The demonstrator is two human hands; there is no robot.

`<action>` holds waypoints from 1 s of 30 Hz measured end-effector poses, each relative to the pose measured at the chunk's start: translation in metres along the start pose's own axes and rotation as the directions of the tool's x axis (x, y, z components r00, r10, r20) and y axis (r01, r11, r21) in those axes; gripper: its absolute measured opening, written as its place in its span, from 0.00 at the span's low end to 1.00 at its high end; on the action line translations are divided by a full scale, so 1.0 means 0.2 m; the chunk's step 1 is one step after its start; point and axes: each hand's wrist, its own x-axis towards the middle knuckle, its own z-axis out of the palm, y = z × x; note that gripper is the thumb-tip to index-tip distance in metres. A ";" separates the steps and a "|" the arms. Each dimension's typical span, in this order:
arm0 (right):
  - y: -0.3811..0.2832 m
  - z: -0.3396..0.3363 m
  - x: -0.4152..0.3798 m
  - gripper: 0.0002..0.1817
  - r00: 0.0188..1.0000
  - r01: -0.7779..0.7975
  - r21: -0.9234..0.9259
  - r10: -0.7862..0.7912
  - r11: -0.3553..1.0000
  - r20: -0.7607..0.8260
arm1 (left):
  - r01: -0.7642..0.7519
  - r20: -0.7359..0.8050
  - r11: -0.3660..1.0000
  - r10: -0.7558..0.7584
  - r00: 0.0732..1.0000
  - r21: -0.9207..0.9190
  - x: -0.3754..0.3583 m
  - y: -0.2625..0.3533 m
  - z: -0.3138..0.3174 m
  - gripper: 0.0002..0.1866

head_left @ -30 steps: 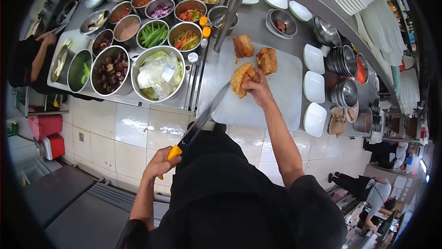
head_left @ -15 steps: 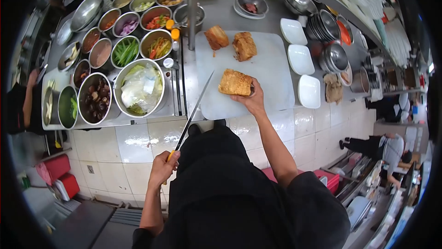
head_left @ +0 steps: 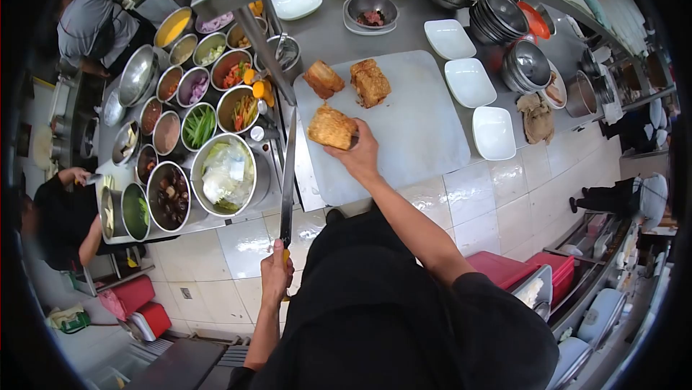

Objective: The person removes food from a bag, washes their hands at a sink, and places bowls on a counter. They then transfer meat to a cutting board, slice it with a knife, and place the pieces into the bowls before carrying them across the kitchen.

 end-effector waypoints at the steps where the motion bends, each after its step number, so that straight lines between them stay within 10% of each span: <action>1: -0.01 0.02 0.02 0.39 0.998 0.055 -0.066 -0.057 0.996 -0.040 | -0.007 -0.007 1.000 0.007 1.000 0.012 -0.01 0.01 0.01 0.35; 6: -0.09 -0.12 0.10 0.42 0.956 0.255 -0.293 -0.286 0.921 -0.066 | -0.057 -0.099 0.998 0.061 0.993 0.037 -0.08 0.05 0.06 0.36; 8: -0.09 -0.18 0.20 0.46 0.895 0.144 -0.405 -0.293 0.903 -0.335 | -0.069 -0.097 0.997 0.073 0.993 0.045 -0.11 0.02 0.07 0.35; 12: -0.07 -0.19 0.45 0.42 0.903 0.005 -0.450 -0.198 0.893 -0.382 | -0.064 -0.091 0.998 0.064 0.994 0.009 -0.17 0.02 0.14 0.33; 14: 0.01 -0.25 0.53 0.37 0.992 0.057 -0.314 -0.089 0.948 -0.090 | -0.073 -0.078 0.997 0.075 0.994 0.029 -0.21 0.05 0.19 0.32; 20: 0.07 -0.63 0.32 0.34 0.976 0.211 -0.298 -0.183 0.931 0.120 | -0.131 0.001 0.981 0.132 0.991 0.143 -0.25 0.10 0.27 0.31; 30: 0.11 -0.78 0.12 0.35 0.968 0.244 -0.146 -0.231 0.959 0.102 | -0.181 0.151 0.890 0.129 0.980 0.418 -0.24 0.21 0.48 0.34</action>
